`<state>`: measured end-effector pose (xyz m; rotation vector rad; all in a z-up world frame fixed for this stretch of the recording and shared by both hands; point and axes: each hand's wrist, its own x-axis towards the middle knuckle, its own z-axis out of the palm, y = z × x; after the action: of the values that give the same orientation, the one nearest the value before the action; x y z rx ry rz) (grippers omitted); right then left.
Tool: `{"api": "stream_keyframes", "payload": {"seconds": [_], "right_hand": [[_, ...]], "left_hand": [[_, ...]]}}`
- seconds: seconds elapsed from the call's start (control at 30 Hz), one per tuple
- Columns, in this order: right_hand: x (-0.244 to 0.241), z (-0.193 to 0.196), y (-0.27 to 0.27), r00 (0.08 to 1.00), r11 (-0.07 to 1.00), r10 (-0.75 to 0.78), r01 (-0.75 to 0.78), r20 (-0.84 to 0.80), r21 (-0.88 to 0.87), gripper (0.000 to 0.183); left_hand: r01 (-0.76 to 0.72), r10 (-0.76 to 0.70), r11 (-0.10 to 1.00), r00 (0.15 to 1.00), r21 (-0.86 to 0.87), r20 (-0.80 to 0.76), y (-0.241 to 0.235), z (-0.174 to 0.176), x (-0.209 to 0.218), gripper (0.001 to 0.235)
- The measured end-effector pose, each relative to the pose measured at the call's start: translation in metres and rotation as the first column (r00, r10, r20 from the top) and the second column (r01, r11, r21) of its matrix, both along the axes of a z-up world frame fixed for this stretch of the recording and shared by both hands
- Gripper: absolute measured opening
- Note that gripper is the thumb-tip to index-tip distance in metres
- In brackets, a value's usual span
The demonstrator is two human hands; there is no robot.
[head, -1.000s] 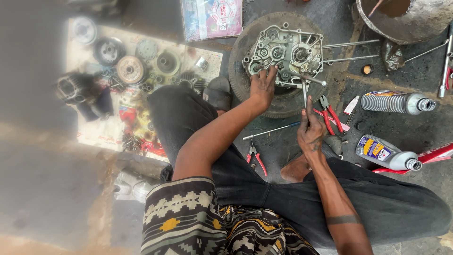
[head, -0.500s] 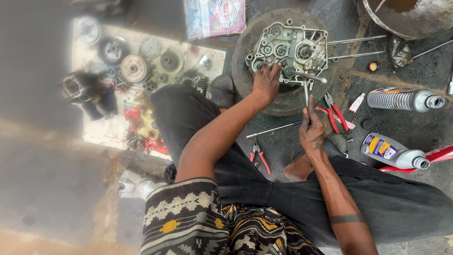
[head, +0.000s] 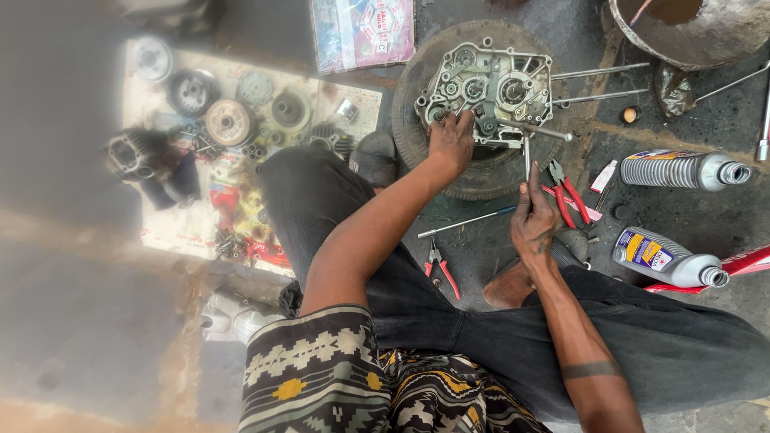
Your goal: The person sits on the ground working on a motorcycle engine crankcase placed on a tire. They use a socket wrench to loosen and remove fasteners from the casing, handle small internal parts, and wipe components with a cloth.
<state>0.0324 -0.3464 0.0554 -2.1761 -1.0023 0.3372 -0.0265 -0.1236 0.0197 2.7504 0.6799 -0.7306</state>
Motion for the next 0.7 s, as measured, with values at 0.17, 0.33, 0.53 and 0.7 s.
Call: {"api": "stream_keyframes", "payload": {"seconds": [0.17, 0.33, 0.53, 0.7], "right_hand": [[-0.003, -0.011, -0.002, 0.997, 0.999, 0.025, -0.027, 0.078, 0.022, 0.045], [-0.002, -0.007, -0.003, 1.0, 0.999, 0.007, -0.008, 0.026, 0.038, 0.046], [-0.005, 0.002, 0.007, 1.0, 0.999, -0.005, 0.005, -0.011, -0.044, 0.045], [-0.004, -0.006, 0.006, 1.0, 0.999, 0.02, -0.02, 0.006, 0.035, 0.045]], "left_hand": [[0.002, -0.003, 1.0, 0.999, 0.026, 0.033, -0.002, -0.001, -0.001, 0.049], [-0.022, 0.022, 0.999, 0.999, 0.023, 0.039, -0.001, -0.005, 0.001, 0.049], [-0.029, 0.024, 0.998, 0.996, 0.059, 0.084, -0.002, -0.011, 0.001, 0.05], [-0.024, 0.023, 0.999, 0.998, 0.023, 0.053, -0.002, -0.006, -0.002, 0.042]]}}
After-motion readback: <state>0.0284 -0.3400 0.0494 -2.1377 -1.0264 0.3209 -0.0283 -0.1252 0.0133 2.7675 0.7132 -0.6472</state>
